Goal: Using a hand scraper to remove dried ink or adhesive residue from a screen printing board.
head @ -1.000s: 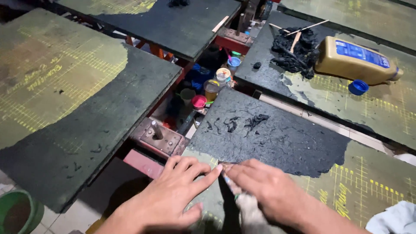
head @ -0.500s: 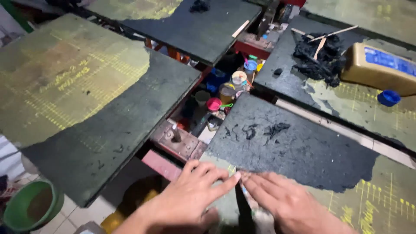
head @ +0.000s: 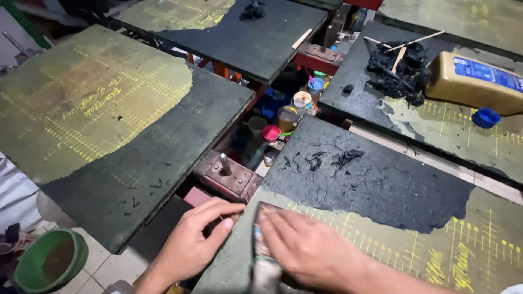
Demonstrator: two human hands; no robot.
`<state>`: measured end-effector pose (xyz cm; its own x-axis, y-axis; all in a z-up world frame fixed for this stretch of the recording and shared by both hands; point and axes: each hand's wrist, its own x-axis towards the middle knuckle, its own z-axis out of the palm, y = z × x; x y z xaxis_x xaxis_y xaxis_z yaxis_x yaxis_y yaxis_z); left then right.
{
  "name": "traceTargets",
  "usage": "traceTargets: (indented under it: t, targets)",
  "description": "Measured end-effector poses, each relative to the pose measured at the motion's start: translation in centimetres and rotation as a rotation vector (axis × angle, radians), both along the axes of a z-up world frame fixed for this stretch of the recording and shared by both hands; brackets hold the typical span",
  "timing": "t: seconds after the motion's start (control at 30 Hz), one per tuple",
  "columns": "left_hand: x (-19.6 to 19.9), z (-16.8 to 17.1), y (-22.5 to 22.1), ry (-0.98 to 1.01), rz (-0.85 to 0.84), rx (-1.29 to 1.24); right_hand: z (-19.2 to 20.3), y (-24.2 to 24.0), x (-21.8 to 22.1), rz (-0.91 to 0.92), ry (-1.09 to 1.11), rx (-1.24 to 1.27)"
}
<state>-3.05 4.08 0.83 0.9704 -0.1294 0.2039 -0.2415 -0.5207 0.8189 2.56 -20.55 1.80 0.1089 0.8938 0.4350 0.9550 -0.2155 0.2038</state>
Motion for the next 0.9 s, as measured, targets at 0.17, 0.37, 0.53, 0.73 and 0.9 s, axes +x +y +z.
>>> traceTargets:
  t: [0.17, 0.37, 0.53, 0.73, 0.9]
  targets:
    - [-1.3, -3.9, 0.8, 0.417, 0.25, -0.215, 0.2, 3.7, -0.3, -0.045, -0.157, 0.034]
    - [-2.0, -6.4, 2.3, 0.539, 0.116, -0.381, -2.4, 4.2, 0.3, -0.024, -0.167, 0.032]
    - [-1.5, -4.6, 2.3, 0.702, 0.118, -0.449, -2.1, 4.5, 2.6, -0.135, -0.055, 0.006]
    - [-1.5, -5.1, 2.8, 0.554, -0.048, -0.426, -3.0, 5.0, 0.7, 0.02, 0.052, 0.054]
    - [-1.4, -4.2, 2.3, 0.541, 0.032, -0.309, -1.5, 4.6, 1.3, -0.098, -0.043, 0.09]
